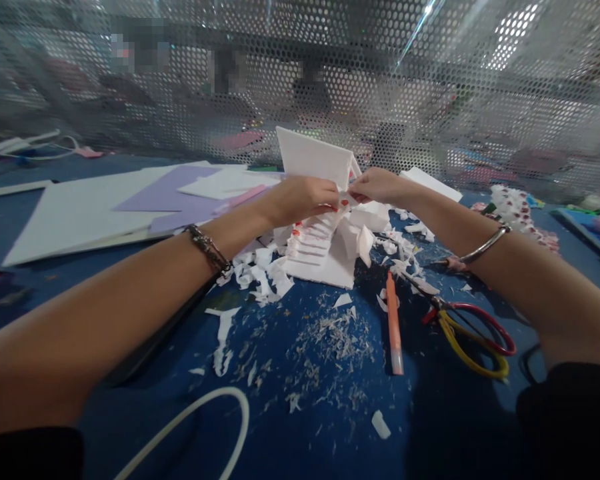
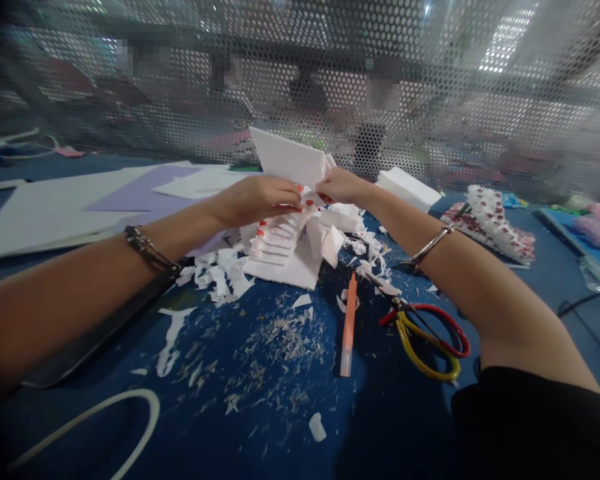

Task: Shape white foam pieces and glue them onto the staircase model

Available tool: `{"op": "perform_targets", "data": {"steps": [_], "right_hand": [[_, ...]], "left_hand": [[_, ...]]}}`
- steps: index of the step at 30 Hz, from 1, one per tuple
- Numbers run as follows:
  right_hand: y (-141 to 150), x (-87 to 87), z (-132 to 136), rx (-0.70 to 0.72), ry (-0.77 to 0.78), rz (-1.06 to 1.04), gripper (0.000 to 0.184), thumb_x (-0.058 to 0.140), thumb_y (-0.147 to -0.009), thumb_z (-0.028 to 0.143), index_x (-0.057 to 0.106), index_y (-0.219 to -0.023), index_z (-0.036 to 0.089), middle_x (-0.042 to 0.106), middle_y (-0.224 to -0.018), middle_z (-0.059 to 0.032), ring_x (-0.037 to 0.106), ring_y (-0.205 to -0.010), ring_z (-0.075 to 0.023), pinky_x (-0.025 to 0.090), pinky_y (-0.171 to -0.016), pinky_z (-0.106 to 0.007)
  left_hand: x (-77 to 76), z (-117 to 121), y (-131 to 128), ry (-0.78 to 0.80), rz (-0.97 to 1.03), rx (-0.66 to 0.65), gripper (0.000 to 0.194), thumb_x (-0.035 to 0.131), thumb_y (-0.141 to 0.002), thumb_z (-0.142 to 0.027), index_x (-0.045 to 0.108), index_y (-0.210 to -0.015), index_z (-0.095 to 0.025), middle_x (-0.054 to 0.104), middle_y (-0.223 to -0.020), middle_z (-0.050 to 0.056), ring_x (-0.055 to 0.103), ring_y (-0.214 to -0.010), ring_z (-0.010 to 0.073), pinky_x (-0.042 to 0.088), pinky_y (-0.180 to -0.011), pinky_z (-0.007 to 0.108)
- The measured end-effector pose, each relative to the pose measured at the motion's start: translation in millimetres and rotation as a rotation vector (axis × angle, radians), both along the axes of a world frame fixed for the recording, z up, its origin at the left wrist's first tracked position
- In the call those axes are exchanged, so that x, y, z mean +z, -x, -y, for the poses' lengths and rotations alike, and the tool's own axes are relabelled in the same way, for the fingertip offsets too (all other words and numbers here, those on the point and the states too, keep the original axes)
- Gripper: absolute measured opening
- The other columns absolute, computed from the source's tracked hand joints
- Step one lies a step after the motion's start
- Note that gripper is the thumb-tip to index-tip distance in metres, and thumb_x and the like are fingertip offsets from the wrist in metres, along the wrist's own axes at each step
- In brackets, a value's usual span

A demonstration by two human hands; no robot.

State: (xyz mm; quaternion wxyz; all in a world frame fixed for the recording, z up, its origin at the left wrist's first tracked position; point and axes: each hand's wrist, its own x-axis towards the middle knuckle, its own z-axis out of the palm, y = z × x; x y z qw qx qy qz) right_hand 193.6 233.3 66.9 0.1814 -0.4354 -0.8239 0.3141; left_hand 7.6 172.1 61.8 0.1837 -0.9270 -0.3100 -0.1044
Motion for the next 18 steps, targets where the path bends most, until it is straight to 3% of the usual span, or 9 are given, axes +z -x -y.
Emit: {"op": "perform_targets", "data": {"steps": [9,18], "right_hand": [[5.2,8.0,4.7,-0.032,0.119,-0.033,0.032,0.037,-0.087,0.02,0.062,-0.068,0.011,0.064,-0.068,-0.0058,0.056,-0.061,-0.0073,0.046,-0.06,-0.017],[5.4,6.4,3.3,-0.035,0.096,-0.045,0.021,0.049,-0.078,0.015,0.059,-0.059,0.015,0.062,-0.063,-0.0036,0.054,-0.058,-0.0084,0.047,-0.056,-0.018]], "left_hand": [[-1.4,-1.9,-0.7,-0.013,-0.021,-0.008,0.022,0.04,-0.088,-0.024,0.061,-0.089,-0.017,0.062,-0.088,0.004,0.058,-0.081,0.0137,0.041,-0.067,0.022],[-7.1,1.6,-2.9,-0.045,0.025,0.016,0.026,0.038,-0.088,-0.025,0.062,-0.086,-0.016,0.065,-0.088,0.006,0.059,-0.081,0.0142,0.042,-0.064,0.023]]}}
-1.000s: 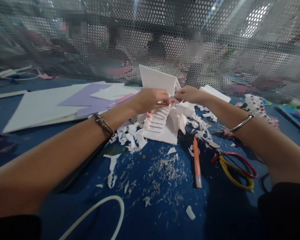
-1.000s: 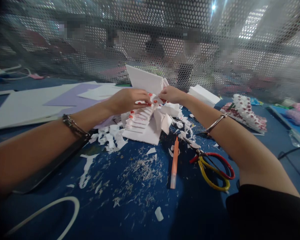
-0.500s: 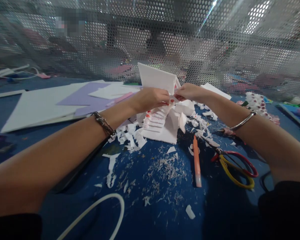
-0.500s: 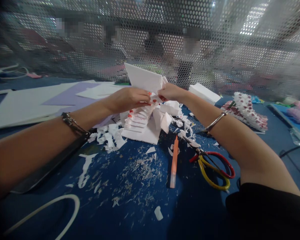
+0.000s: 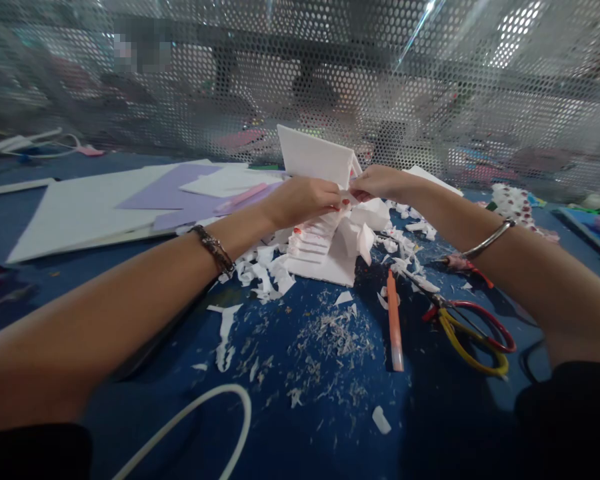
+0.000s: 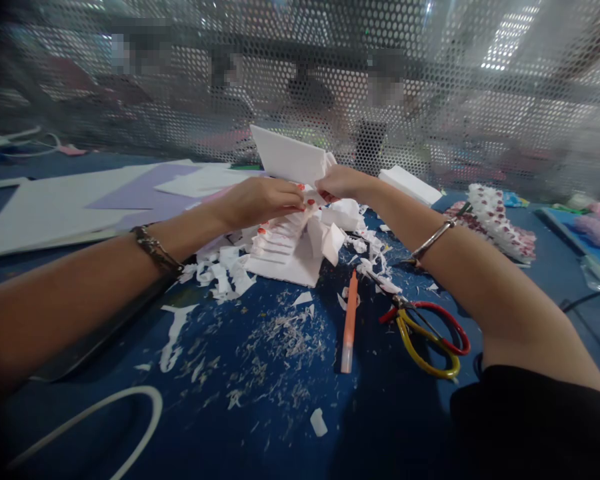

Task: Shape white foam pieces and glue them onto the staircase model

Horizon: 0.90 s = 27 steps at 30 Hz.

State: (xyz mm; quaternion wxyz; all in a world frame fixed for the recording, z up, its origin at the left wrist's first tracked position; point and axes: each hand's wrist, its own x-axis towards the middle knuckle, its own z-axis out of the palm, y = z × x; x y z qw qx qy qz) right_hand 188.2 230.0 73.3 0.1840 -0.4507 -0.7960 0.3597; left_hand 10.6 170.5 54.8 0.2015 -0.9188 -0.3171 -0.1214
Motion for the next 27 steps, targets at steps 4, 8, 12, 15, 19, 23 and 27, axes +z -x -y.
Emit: {"op": "perform_targets", "data": {"steps": [4,8,12,15,19,23,27], "right_hand": [[0,0.5,3,-0.009,-0.027,0.031,0.021,0.052,-0.075,0.016,0.058,-0.055,0.015,0.06,-0.059,-0.0035,0.054,-0.055,-0.0093,0.046,-0.054,-0.019],[3,0.2,8,-0.023,-0.056,0.06,0.021,0.053,-0.072,0.012,0.057,-0.052,0.015,0.057,-0.053,-0.0027,0.053,-0.055,-0.0103,0.046,-0.054,-0.021],[6,-0.7,13,-0.022,-0.045,0.077,0.02,0.052,-0.073,0.009,0.059,-0.055,0.014,0.056,-0.05,-0.0018,0.052,-0.052,-0.0098,0.046,-0.056,-0.022],[6,-0.9,18,-0.023,-0.02,0.078,0.018,0.053,-0.074,0.01,0.06,-0.059,0.013,0.056,-0.05,-0.0016,0.053,-0.05,-0.0089,0.047,-0.056,-0.022],[4,-1.6,22,-0.038,0.008,0.065,0.017,0.054,-0.076,0.011,0.059,-0.06,0.013,0.057,-0.052,-0.0015,0.053,-0.05,-0.0076,0.047,-0.056,-0.021],[3,-2.6,21,-0.044,0.03,0.054,0.017,0.055,-0.076,0.012,0.059,-0.059,0.013,0.058,-0.054,-0.0012,0.053,-0.049,-0.0063,0.047,-0.056,-0.019],[3,-2.8,20,-0.061,0.038,0.062,0.014,0.055,-0.076,0.013,0.061,-0.064,0.013,0.059,-0.056,-0.0015,0.053,-0.05,-0.0057,0.045,-0.052,-0.017]], "left_hand": [[5.0,0,4,0.047,0.031,-0.005,0.023,0.044,-0.084,-0.028,0.063,-0.09,-0.018,0.065,-0.093,0.005,0.06,-0.082,0.015,0.043,-0.069,0.024],[12.5,8,8,0.105,0.255,0.039,0.027,0.048,-0.082,-0.035,0.064,-0.088,-0.015,0.066,-0.088,0.007,0.059,-0.08,0.016,0.043,-0.073,0.026],[10.6,19,7,0.14,0.411,0.115,0.029,0.055,-0.078,-0.036,0.063,-0.088,-0.01,0.066,-0.079,0.008,0.059,-0.072,0.0148,0.043,-0.068,0.024],[4.7,22,3,0.193,0.449,0.147,0.032,0.061,-0.073,-0.035,0.062,-0.093,-0.009,0.067,-0.077,0.008,0.059,-0.069,0.0146,0.043,-0.067,0.024],[-2.2,23,-5,0.191,0.436,0.167,0.02,0.058,-0.074,-0.029,0.063,-0.081,-0.011,0.066,-0.073,0.007,0.058,-0.067,0.0147,0.042,-0.065,0.025],[-5.7,22,-7,0.167,0.436,0.154,0.015,0.056,-0.076,-0.025,0.062,-0.076,-0.011,0.066,-0.073,0.007,0.058,-0.069,0.0151,0.042,-0.066,0.026],[-6.8,22,-7,0.165,0.433,0.148,0.013,0.056,-0.075,-0.023,0.062,-0.075,-0.011,0.066,-0.073,0.007,0.058,-0.067,0.0151,0.041,-0.063,0.025]]}}
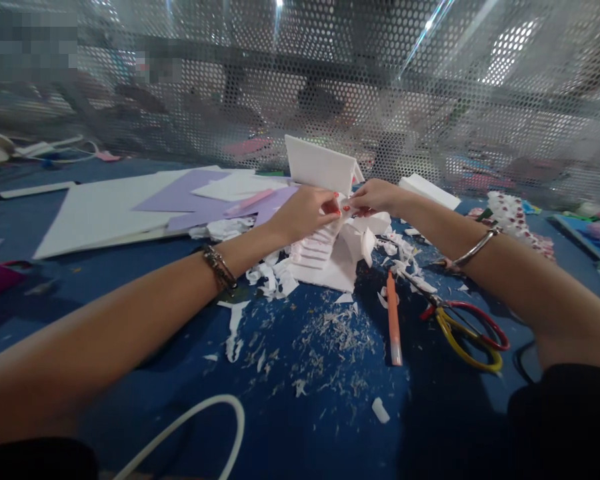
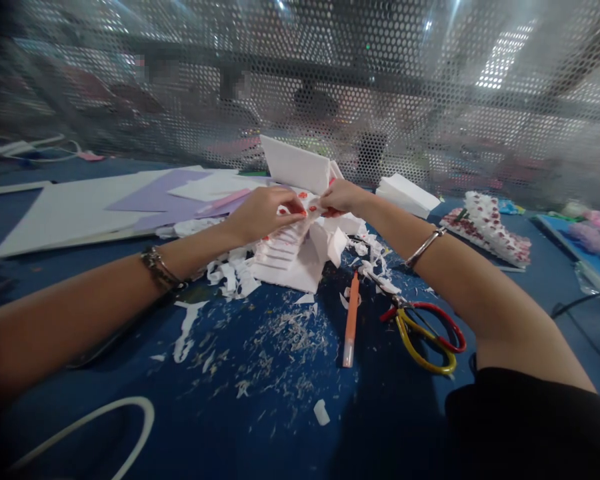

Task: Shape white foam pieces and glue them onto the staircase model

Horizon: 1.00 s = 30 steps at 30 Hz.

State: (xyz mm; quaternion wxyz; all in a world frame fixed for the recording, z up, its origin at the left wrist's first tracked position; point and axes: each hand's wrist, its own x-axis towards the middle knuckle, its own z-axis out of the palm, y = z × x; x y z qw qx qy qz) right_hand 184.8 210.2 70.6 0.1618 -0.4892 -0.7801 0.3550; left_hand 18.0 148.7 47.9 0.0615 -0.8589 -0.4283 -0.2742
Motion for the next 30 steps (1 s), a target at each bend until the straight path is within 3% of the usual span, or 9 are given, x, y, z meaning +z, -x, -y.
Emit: {"op": "perform_targets", "data": {"steps": [6,21,25,30], "right_hand": [[-2,-1.5,-1,0.004,-0.024,0.032,0.008,0.058,-0.075,0.017,0.065,-0.072,0.012,0.06,-0.058,-0.0027,0.05,-0.049,-0.0059,0.039,-0.047,-0.017],[-3,-0.1,-1,0.036,-0.021,0.087,0.013,0.055,-0.077,0.015,0.065,-0.083,0.01,0.064,-0.062,-0.0044,0.051,-0.048,-0.0044,0.041,-0.049,-0.015],[-5,1.1,-1,0.063,-0.032,0.128,0.017,0.055,-0.079,0.023,0.064,-0.085,0.01,0.064,-0.068,-0.0044,0.055,-0.054,-0.0058,0.045,-0.055,-0.017],[-3,1.1,-1,0.068,-0.113,0.219,0.027,0.047,-0.085,0.032,0.054,-0.102,0.012,0.058,-0.097,-0.0053,0.058,-0.081,-0.0127,0.049,-0.071,-0.031]], "left_hand": [[-3.0,-3,-2,0.002,0.005,-0.016,0.012,0.057,-0.074,-0.022,0.063,-0.073,-0.012,0.066,-0.072,0.007,0.058,-0.066,0.015,0.041,-0.062,0.025],[-4.4,-1,-5,0.034,0.001,-0.022,0.018,0.054,-0.077,-0.024,0.065,-0.075,-0.011,0.067,-0.073,0.007,0.058,-0.066,0.0154,0.041,-0.062,0.025],[6.8,-1,1,0.067,-0.041,-0.035,0.022,0.051,-0.079,-0.028,0.067,-0.079,-0.013,0.068,-0.077,0.007,0.059,-0.07,0.0163,0.041,-0.064,0.026],[30.0,10,24,0.1,-0.004,0.027,0.027,0.052,-0.076,-0.032,0.064,-0.094,-0.016,0.068,-0.085,0.007,0.059,-0.068,0.0143,0.043,-0.062,0.024]]}}
